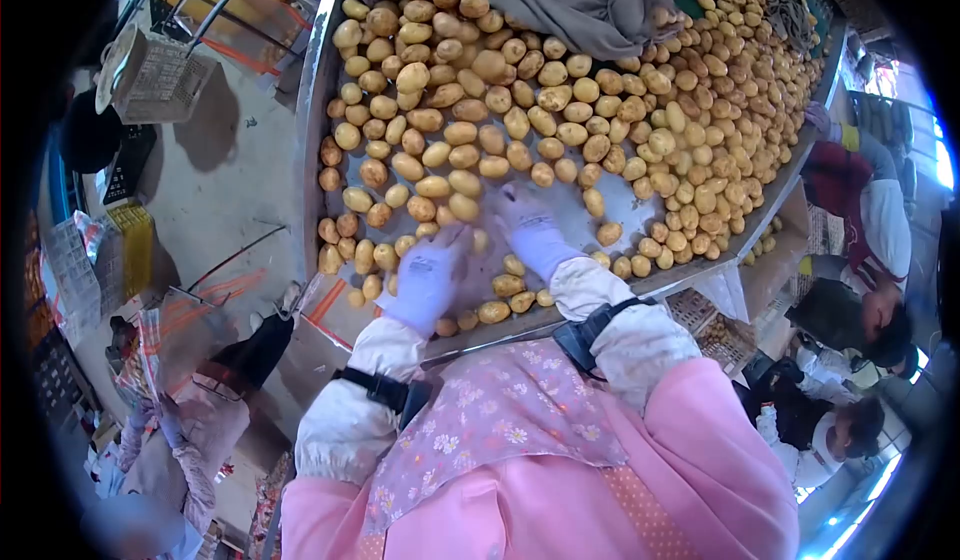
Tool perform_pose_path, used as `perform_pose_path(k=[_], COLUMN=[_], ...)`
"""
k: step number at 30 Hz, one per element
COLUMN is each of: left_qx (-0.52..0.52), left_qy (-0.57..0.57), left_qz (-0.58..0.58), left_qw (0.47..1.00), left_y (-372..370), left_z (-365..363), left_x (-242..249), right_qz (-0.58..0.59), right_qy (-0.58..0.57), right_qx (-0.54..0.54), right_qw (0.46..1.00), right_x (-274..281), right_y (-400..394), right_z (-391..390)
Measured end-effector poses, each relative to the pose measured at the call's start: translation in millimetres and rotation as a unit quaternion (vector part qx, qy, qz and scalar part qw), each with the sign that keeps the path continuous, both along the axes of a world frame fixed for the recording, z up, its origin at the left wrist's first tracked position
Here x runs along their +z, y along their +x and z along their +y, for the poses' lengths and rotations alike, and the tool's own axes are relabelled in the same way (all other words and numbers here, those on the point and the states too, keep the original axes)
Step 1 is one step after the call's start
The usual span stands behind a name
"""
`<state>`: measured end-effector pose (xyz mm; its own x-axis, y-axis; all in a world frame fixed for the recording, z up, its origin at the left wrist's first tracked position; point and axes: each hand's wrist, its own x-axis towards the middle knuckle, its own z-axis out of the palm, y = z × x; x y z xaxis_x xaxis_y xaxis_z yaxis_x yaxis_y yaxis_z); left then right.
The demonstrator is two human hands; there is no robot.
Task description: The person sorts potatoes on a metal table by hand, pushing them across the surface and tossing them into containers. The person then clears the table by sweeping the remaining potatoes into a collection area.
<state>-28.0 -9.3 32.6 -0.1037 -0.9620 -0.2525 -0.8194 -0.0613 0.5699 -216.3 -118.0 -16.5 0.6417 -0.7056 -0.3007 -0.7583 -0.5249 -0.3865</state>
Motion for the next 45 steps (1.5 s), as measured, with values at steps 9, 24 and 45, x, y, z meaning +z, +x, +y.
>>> perform_pose_path(k=[9,24,45], left_qx=[0.018,0.09,0.062], left_qy=[0.032,-0.12,0.074], left_qz=[-0.009,0.008,-0.059], left_qw=[0.999,0.989,0.994], left_y=[-5,14,11], left_z=[13,66,101], left_x=[-21,-12,6], right_qz=[-0.226,-0.288,-0.069], right_qy=[0.255,0.207,-0.051], right_qx=[-0.353,-0.409,-0.159], right_qw=[0.871,0.841,0.983], right_x=[26,46,38], right_y=[-129,-171,-167], right_z=[53,134,23])
